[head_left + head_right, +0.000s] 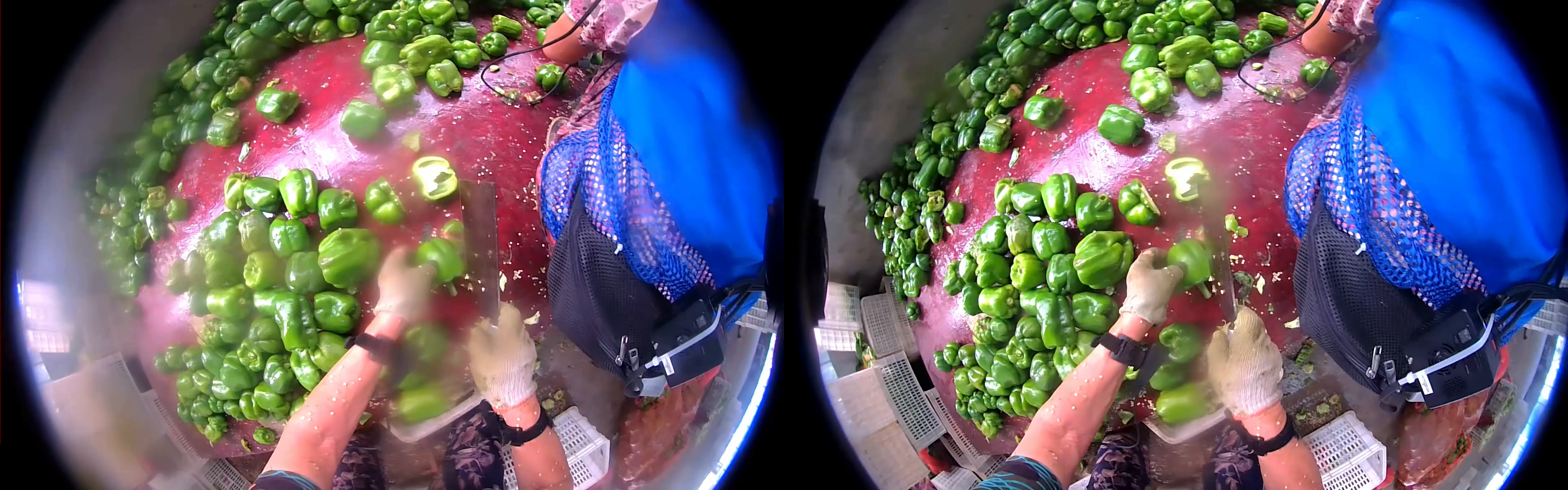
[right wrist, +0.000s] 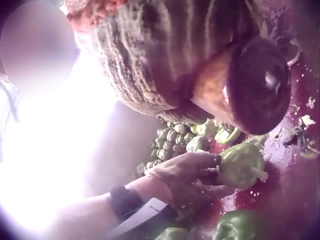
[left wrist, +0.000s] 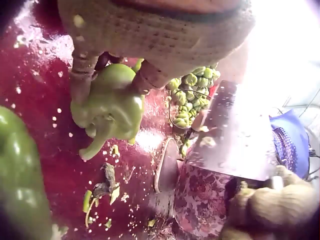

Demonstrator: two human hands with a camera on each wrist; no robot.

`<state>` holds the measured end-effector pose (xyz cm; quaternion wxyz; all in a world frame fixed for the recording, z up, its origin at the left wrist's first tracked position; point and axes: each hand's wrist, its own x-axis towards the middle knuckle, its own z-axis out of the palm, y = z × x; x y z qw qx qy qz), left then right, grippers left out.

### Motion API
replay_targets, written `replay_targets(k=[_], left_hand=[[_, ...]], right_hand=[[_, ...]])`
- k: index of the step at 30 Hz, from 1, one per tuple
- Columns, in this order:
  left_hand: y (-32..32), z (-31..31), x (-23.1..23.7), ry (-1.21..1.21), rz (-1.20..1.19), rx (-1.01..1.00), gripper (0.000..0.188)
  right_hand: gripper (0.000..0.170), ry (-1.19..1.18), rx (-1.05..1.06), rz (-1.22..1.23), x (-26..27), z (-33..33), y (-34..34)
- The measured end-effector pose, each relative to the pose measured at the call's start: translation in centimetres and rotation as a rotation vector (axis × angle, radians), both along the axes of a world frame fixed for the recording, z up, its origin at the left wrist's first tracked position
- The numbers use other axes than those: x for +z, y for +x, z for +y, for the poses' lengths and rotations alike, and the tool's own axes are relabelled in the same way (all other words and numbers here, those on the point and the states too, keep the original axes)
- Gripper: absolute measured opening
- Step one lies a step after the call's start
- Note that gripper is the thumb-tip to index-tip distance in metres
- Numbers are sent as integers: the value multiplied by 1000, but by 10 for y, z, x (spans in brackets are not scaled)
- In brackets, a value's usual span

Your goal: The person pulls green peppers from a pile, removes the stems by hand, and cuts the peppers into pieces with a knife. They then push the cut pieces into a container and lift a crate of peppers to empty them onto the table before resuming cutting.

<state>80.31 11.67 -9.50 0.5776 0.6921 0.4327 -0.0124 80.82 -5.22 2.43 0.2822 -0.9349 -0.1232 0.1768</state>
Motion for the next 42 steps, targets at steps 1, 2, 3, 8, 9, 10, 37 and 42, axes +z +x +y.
replay_targets(k=[1,2,3,8,9,10,37,42], left_hand=[[3,-3,-5,-17,-14,22,38],[8,-3,0,-33,-27,45,38],[12,-3,18,-32,24,2,39],[3,-1,-10,-51,-55,-7,40],[2,-3,-12,-73,-67,0,40],[0,-6,-13,-21,-61,-32,40],[-34,107,16,534,-128,-197,52],[-33,103,27,576,-65,-202,52]], right_hand=[[33,4,7,-37,5,0,-1],[31,-2,36,-78,8,-2,-1],[30,-7,65,-119,11,-3,-1],[21,-269,170,71,-21,16,9],[19,-309,216,96,-61,16,9],[18,-347,264,117,-85,17,9],[16,16,192,-164,18,72,-8],[26,-159,400,38,-87,113,-17]])
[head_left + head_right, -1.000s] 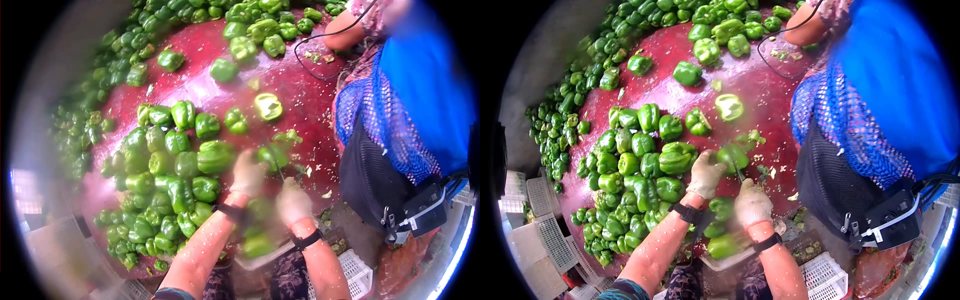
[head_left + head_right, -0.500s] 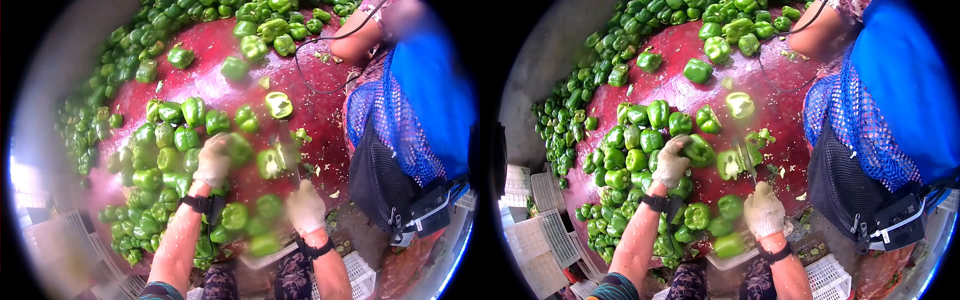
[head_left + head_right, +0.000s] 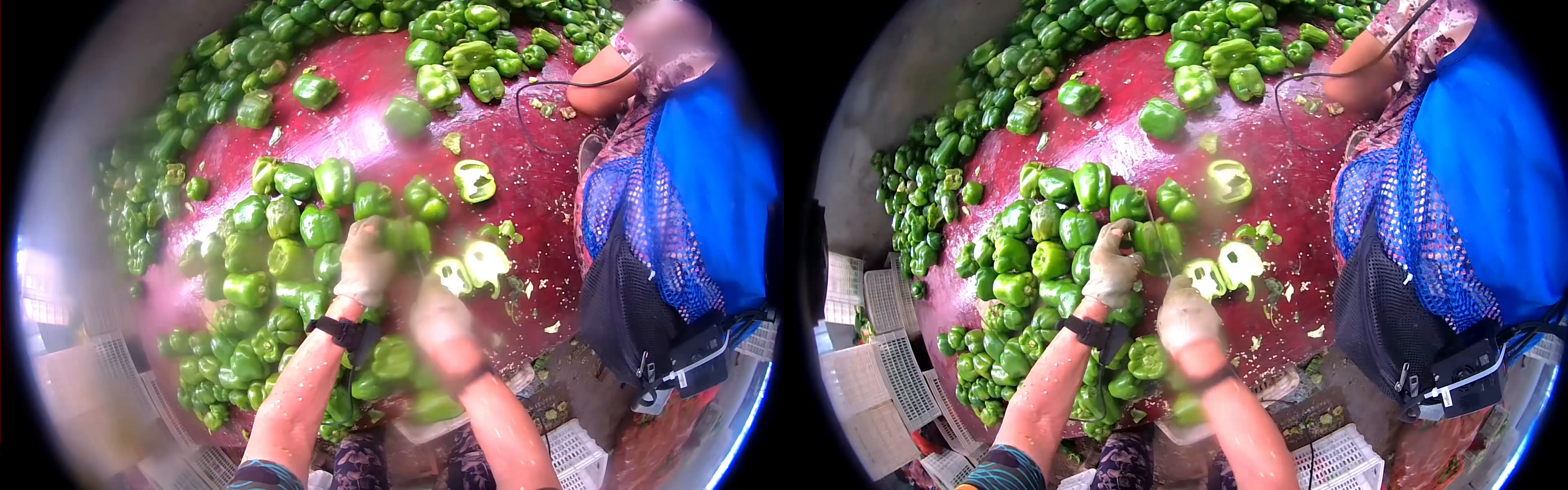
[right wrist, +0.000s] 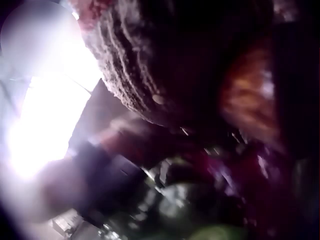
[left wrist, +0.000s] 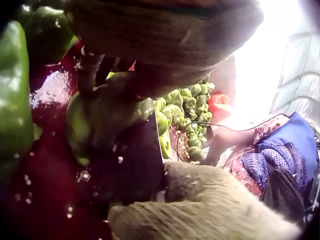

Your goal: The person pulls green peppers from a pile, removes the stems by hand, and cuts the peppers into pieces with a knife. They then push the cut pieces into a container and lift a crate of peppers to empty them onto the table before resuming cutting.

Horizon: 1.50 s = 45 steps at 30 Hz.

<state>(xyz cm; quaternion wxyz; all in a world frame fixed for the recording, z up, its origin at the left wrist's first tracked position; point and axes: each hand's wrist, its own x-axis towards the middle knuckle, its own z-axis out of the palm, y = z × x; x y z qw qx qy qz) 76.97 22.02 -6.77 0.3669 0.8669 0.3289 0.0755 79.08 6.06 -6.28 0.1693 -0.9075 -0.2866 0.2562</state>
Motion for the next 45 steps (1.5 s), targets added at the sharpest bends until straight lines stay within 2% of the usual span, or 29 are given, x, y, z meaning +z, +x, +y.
replay_targets(k=[1,4,6,7,8,13,15,18,19,20,22,24,25,28,29,32,36,37,40,45], left_hand=[[-3,1,-8,23,0,12,52],[-4,-2,-1,-105,12,28,54],[-5,-11,-23,-274,-116,130,54],[-4,-15,-34,-204,-146,90,55],[-2,-22,-44,-235,-207,127,55],[17,-38,-17,-317,-87,26,52],[20,-34,-18,-210,-61,-7,55],[20,-10,-17,-270,-15,12,54],[22,-6,-16,1,-167,51,54],[34,4,9,88,-129,-1,53],[57,22,-18,189,-116,63,49],[75,31,-8,-77,129,-65,46],[79,30,-21,-205,145,38,44],[75,26,-11,-135,209,31,41],[73,24,-10,-71,185,82,39],[66,33,-25,-552,-18,292,38],[53,40,-41,-337,66,238,40],[53,42,-59,-391,-98,274,44],[54,35,-32,-307,-42,211,42],[59,30,-17,-370,12,283,40]], right_hand=[[29,-32,55,-11,-22,5,-2],[32,-160,5,47,-4,8,-1],[29,-141,-5,19,-4,0,5],[28,-124,-18,8,-3,-5,7],[27,-113,-42,3,-4,-11,8],[27,-156,-130,58,4,-22,14],[27,-144,-118,74,7,-23,19],[26,-151,-73,53,12,-27,28],[25,-161,-59,46,12,-29,27],[25,-180,-46,29,12,-29,26],[24,-226,-25,-12,11,-27,19],[24,-248,-32,-35,5,-30,16],[25,-237,-43,-33,1,-33,14],[27,-141,-100,17,-4,-38,15],[27,-127,-143,68,3,-39,18],[29,-55,-242,108,1,-41,18],[30,-44,-252,107,8,-31,20],[30,-58,-237,113,17,-29,22],[29,-69,-328,58,55,-21,16],[25,172,-297,-77,88,1,3]])
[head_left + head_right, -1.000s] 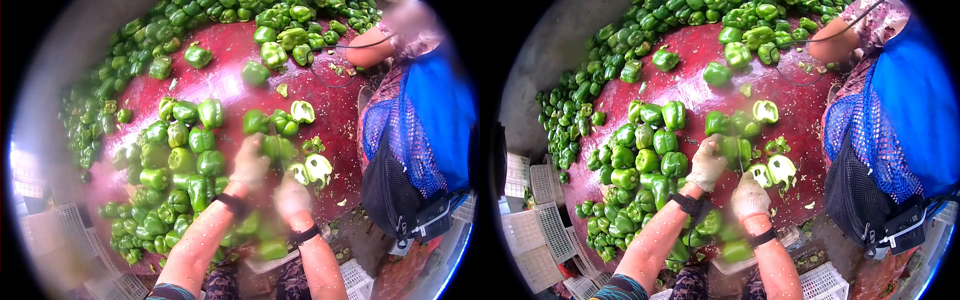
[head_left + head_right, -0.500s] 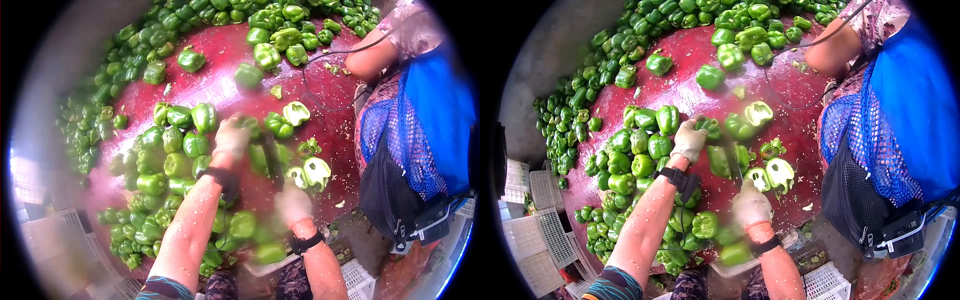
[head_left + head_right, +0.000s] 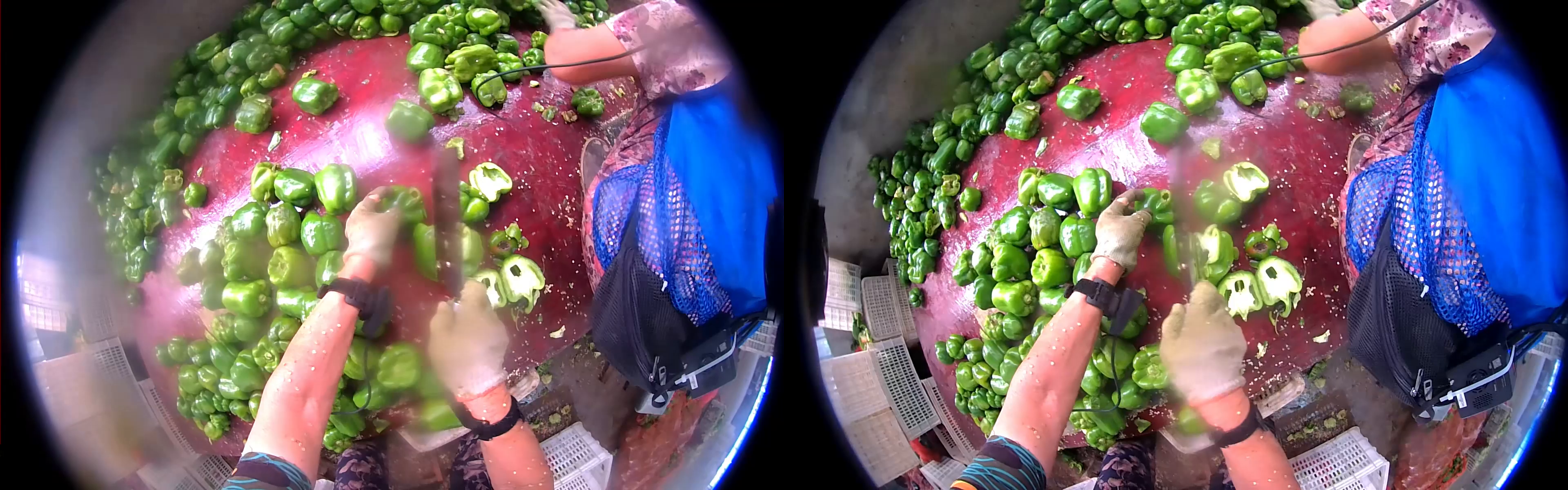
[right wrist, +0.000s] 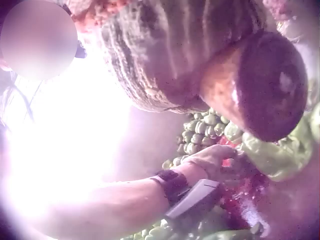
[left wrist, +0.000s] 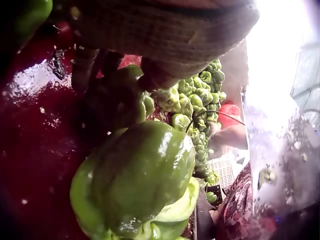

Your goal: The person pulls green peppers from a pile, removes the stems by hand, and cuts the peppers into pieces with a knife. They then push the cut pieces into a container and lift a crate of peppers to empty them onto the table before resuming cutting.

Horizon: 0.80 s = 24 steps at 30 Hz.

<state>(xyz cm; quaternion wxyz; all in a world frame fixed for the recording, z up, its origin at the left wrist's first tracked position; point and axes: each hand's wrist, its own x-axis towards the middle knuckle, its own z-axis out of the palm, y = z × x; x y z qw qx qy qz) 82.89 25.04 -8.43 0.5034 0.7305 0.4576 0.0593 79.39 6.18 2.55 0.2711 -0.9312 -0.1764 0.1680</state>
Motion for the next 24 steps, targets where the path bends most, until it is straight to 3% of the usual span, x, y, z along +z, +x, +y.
replay_targets(k=[4,8,11,14,17,19,20,22,23,24], left_hand=[[0,-7,31,-239,-98,95,39],[2,-6,41,-118,-39,53,41],[3,-7,37,-31,28,18,43],[3,5,14,62,83,-14,45],[0,0,22,57,89,28,43],[-1,14,-14,210,94,28,39],[-10,32,-41,349,88,-10,38],[-30,29,-22,531,142,-108,33],[-40,25,-3,284,-79,-40,30],[-55,14,25,268,-100,-36,28]], right_hand=[[24,-121,138,85,-31,35,7],[25,-168,275,155,-102,50,17],[27,-178,145,362,-56,57,33],[29,-218,132,430,-57,67,38],[32,-235,93,455,-73,77,32],[36,-260,38,452,-81,71,26],[28,-164,-45,378,-99,65,22],[19,-118,258,16,-83,40,24],[18,-112,262,29,-80,28,24],[19,-107,265,42,-78,16,23]])
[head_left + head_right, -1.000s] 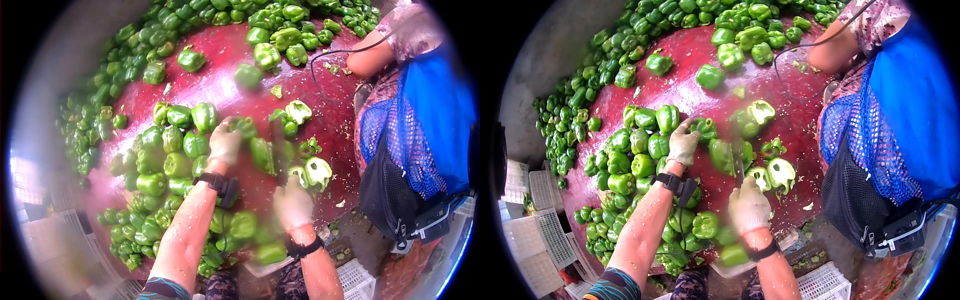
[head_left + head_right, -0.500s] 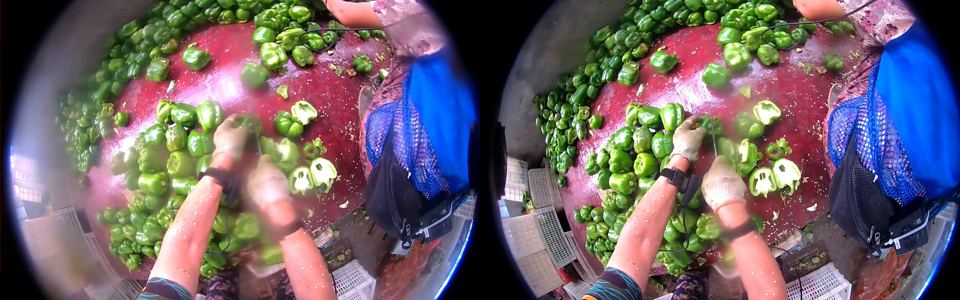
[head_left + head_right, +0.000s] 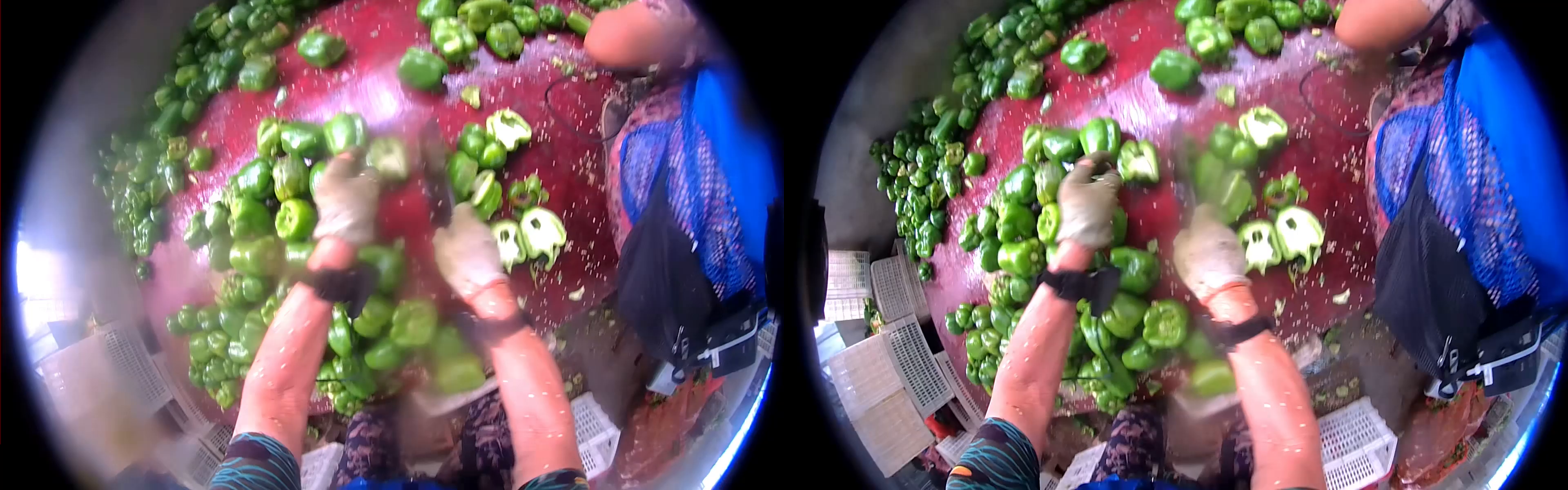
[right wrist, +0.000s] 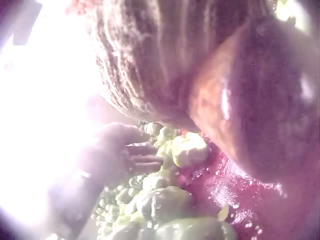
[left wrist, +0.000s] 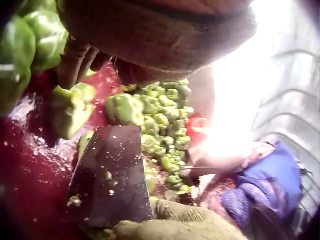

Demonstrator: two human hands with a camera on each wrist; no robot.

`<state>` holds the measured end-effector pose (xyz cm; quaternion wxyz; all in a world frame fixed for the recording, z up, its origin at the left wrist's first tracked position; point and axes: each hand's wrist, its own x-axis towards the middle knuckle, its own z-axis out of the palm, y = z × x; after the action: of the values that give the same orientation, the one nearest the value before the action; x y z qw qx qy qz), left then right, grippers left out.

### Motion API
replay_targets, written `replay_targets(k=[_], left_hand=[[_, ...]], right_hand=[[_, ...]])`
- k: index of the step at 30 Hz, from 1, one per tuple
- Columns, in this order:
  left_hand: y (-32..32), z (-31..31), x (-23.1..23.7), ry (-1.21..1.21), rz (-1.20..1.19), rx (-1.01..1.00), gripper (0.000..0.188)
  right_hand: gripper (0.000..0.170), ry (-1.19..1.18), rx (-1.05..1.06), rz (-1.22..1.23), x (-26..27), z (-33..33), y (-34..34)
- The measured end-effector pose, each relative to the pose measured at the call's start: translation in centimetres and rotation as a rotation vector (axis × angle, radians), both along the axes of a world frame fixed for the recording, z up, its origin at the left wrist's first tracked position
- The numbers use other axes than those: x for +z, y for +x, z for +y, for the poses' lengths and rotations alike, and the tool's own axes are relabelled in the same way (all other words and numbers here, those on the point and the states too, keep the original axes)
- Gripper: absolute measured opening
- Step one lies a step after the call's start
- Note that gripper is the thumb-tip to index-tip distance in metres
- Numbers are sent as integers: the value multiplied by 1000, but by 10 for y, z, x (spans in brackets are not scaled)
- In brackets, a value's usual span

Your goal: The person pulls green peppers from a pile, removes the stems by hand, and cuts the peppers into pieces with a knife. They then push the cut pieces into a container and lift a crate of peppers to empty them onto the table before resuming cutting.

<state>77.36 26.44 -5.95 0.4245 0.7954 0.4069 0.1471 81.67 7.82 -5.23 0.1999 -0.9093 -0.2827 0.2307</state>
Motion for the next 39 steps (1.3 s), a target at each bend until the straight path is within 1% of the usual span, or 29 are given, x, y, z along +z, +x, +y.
replay_targets(k=[1,2,3,5,7,9,10,11,13,14,17,18,19,21,22,23,25,27,28,31,32,34,35,36,37,38,39], left_hand=[[-18,-14,25,-15,-29,3,27],[-37,-26,44,-35,20,-61,26],[-61,-42,57,-56,71,-127,25],[-109,-70,46,-82,74,-335,27],[-148,-97,38,-52,329,-476,37],[-160,-116,29,44,441,-542,49],[-157,-126,31,-8,495,-459,53],[-149,-133,28,-3,531,-409,52],[-133,-141,18,6,597,-304,50],[-129,-144,9,32,493,-272,46],[-104,-153,-14,54,436,-203,41],[-89,-160,-20,110,421,-104,31],[-82,-155,-33,56,376,-66,28],[-73,-145,-73,-60,291,7,24],[-68,-144,-83,-174,217,78,21],[-61,-140,-69,-219,285,48,22],[-61,-133,-57,-324,282,36,25],[-53,-135,-8,-543,238,118,32],[-50,-138,6,-653,212,159,35],[-61,-157,-10,-106,196,-80,47],[-66,-160,-40,147,224,-109,54],[-47,-151,-34,-127,171,-14,57],[-38,-145,-31,-266,144,34,59],[-29,-140,-21,-313,155,110,61],[-24,-136,-10,-556,94,202,61],[-23,-133,-4,-667,62,216,60],[-23,-129,0,-776,27,224,58]], right_hand=[[21,12,-126,137,14,-9,0],[26,24,-262,260,29,-19,1],[24,71,-185,122,33,-40,-7],[21,254,-230,-8,31,-73,-20],[19,209,-229,26,45,-95,-29],[18,203,-274,101,48,-113,-43],[18,179,-292,146,51,-120,-49],[18,153,-308,190,54,-126,-55],[19,168,-282,157,57,-135,-66],[20,184,-285,154,58,-137,-69],[24,204,-266,99,62,-143,-74],[24,191,-245,60,64,-144,-73],[25,176,-225,18,66,-146,-70],[25,174,-238,10,72,-150,-67],[26,174,-245,9,73,-153,-66],[26,160,-224,-5,71,-157,-65],[26,136,-186,-27,67,-168,-67],[25,162,-195,-18,73,-171,-66],[25,175,-200,-17,75,-173,-65],[26,170,-45,-121,65,-180,-65],[26,175,-35,-113,65,-178,-65],[27,181,-14,-111,65,-170,-62],[27,168,-43,-94,67,-166,-62],[28,157,-71,-77,70,-160,-62],[28,151,-98,-58,72,-156,-62],[28,178,-176,103,50,-161,-72],[27,156,-177,89,55,-155,-71]])
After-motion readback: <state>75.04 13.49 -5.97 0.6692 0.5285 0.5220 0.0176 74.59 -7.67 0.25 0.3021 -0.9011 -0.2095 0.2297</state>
